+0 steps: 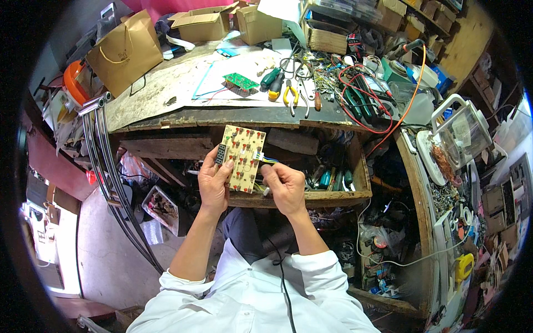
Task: The person handles a circuit board, turning it over to inspect both sides. They then use a soldering iron to apply heat to components on the board and a small white component, likely performing a repair or assembly task.
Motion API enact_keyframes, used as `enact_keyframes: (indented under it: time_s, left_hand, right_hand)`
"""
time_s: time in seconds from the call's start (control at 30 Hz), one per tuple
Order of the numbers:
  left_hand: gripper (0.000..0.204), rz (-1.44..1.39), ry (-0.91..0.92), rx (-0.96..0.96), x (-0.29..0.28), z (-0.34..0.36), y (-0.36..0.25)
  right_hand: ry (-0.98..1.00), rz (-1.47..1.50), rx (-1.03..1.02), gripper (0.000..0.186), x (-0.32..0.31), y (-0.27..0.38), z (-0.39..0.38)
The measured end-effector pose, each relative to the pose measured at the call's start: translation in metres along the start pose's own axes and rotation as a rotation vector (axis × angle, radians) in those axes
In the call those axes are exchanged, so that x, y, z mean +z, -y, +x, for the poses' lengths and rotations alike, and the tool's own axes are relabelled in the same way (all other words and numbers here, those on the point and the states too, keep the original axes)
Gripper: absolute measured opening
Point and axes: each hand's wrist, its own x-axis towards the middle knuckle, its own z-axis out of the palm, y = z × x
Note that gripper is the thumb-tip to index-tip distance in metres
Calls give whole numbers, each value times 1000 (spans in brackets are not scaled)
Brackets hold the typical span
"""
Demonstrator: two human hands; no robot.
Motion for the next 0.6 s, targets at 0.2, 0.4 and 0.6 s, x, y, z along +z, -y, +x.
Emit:
enact_keyframes:
  time_s: [0.2,0.4,0.6]
  left_hand:
    - [48,-2,-19,8,-1,-1,0]
    - [49,76,62,38,-3,0,4]
    - [51,154,179,66,-4,-3,5]
  right_hand:
    - [-190,278,36,29,-4,3,-1]
    - [-294,264,-62,14,1,-1,5]
    - [-182,269,-106,22,8,8,6]
